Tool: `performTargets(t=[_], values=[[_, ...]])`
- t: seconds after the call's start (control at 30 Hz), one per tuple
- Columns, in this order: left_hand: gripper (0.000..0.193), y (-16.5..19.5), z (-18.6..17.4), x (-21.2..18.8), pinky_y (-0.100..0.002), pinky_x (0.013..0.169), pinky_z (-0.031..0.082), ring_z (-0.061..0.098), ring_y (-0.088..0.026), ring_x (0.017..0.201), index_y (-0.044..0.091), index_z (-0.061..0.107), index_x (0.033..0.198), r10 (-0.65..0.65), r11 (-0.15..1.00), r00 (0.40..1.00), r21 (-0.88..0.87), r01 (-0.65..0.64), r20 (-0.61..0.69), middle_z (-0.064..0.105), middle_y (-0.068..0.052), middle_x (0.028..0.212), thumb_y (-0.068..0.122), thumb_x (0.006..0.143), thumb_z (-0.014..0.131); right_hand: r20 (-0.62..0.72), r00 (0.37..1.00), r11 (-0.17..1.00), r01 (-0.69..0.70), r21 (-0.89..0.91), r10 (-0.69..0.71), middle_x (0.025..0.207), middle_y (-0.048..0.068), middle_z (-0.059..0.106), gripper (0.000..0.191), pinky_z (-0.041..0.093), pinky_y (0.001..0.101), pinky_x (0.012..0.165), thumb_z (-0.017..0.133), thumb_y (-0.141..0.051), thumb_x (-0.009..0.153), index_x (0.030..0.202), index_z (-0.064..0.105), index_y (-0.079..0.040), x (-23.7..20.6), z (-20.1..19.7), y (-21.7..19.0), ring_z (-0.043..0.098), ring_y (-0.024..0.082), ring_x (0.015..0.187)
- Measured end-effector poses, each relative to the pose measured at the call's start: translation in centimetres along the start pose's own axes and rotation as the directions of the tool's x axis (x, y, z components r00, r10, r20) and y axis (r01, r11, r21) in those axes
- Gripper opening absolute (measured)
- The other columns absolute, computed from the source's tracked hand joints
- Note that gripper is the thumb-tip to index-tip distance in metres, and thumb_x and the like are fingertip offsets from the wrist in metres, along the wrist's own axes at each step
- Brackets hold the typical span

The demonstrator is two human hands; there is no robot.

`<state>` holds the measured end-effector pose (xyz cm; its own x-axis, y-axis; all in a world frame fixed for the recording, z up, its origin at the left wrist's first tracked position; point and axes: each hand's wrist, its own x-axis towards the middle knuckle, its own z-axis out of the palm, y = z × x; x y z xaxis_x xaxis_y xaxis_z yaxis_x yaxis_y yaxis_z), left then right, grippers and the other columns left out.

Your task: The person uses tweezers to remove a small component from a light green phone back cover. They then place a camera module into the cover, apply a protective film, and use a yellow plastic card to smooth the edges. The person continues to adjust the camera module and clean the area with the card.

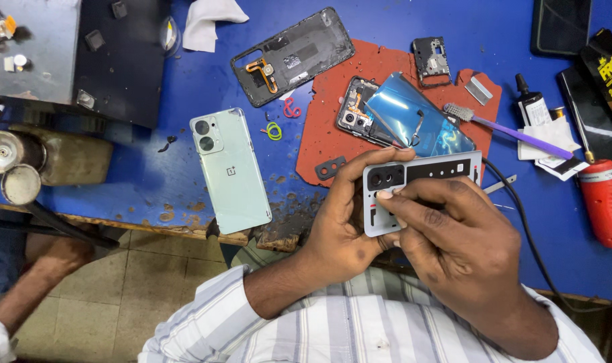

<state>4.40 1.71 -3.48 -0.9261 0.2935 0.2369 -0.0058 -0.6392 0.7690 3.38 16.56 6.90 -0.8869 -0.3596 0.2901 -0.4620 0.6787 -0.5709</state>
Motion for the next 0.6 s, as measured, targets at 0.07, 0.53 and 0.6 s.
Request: performTargets(t=[0.07,0.53,0.6], values=[[0.080,0.1,0.0,0.0,-0.038,0.130,0.042,0.042,-0.019,0.146,0.011,0.025,0.159,0.002,1.000,1.000,-0.001,-0.002,0.001,0.039,-0.011,0.162,-0.002,0.098,0.076,0.012,1.000,1.000,0.025,-0.012,-0.025,0.102,0.007,0.070,0.037,0.055,0.0324,0.077,0.073,0.007,0.080,0.114,0.077,-0.008,0.1,0.0,0.0,0.068,0.018,0.088],[0.086,0.5,-0.3,0.0,-0.036,0.127,0.045,0.045,-0.017,0.144,0.011,0.027,0.161,-0.018,0.999,1.000,-0.027,0.018,-0.009,0.042,-0.010,0.158,0.013,0.096,0.083,-0.003,0.994,0.990,-0.112,0.085,0.113,0.105,0.008,0.067,0.029,0.057,0.0271,0.071,0.071,0.004,0.089,0.115,0.075,-0.008,-0.1,-1.5,0.6,0.069,0.016,0.085],[0.086,0.5,-0.4,0.0,-0.036,0.126,0.045,0.046,-0.017,0.143,0.011,0.027,0.161,-0.023,0.999,1.000,-0.032,0.023,-0.006,0.043,-0.009,0.157,0.015,0.096,0.084,-0.016,0.995,0.994,-0.102,0.040,0.102,0.106,0.009,0.068,0.029,0.056,0.0268,0.069,0.071,0.005,0.087,0.114,0.076,-0.007,-0.1,-1.6,0.7,0.069,0.017,0.083]])
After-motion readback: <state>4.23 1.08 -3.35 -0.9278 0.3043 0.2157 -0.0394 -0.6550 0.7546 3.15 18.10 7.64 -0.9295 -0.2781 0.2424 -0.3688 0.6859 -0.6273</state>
